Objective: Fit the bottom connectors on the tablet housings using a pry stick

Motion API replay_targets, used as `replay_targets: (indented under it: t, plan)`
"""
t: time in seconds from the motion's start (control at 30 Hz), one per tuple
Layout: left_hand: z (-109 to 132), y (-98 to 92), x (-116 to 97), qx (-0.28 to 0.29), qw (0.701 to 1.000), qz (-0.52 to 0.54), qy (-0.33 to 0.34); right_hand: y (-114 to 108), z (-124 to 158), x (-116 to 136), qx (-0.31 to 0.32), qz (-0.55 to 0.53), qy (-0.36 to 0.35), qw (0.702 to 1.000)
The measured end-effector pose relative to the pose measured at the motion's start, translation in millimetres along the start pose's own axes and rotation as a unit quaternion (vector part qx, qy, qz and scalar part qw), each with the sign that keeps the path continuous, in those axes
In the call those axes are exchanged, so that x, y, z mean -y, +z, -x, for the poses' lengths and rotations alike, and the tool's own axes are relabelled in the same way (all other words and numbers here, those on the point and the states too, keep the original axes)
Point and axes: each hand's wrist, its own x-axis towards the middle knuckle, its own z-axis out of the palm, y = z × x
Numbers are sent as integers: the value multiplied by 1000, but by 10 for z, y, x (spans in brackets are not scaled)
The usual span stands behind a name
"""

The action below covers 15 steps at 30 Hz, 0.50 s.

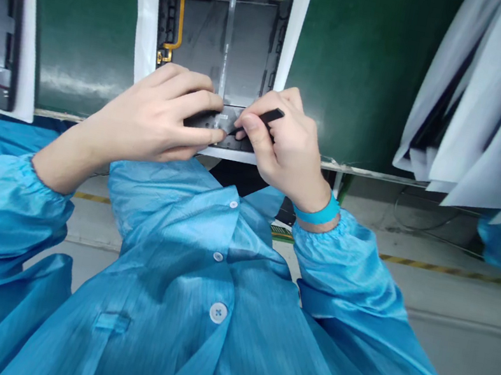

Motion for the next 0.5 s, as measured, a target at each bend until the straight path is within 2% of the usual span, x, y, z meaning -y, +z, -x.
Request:
replay_targets:
  t: [0.2, 0.37, 0.5]
  plan:
    - [-11, -17, 13, 5, 997, -63, 35, 12, 12, -24, 4, 5, 8, 1000]
    - [-17, -32, 5, 21, 999, -45, 15, 17, -10, -41, 22, 4, 13, 1000]
    - [-16, -32, 15, 11, 1000, -3, 2, 31, -29, -56, 42, 11, 1, 999]
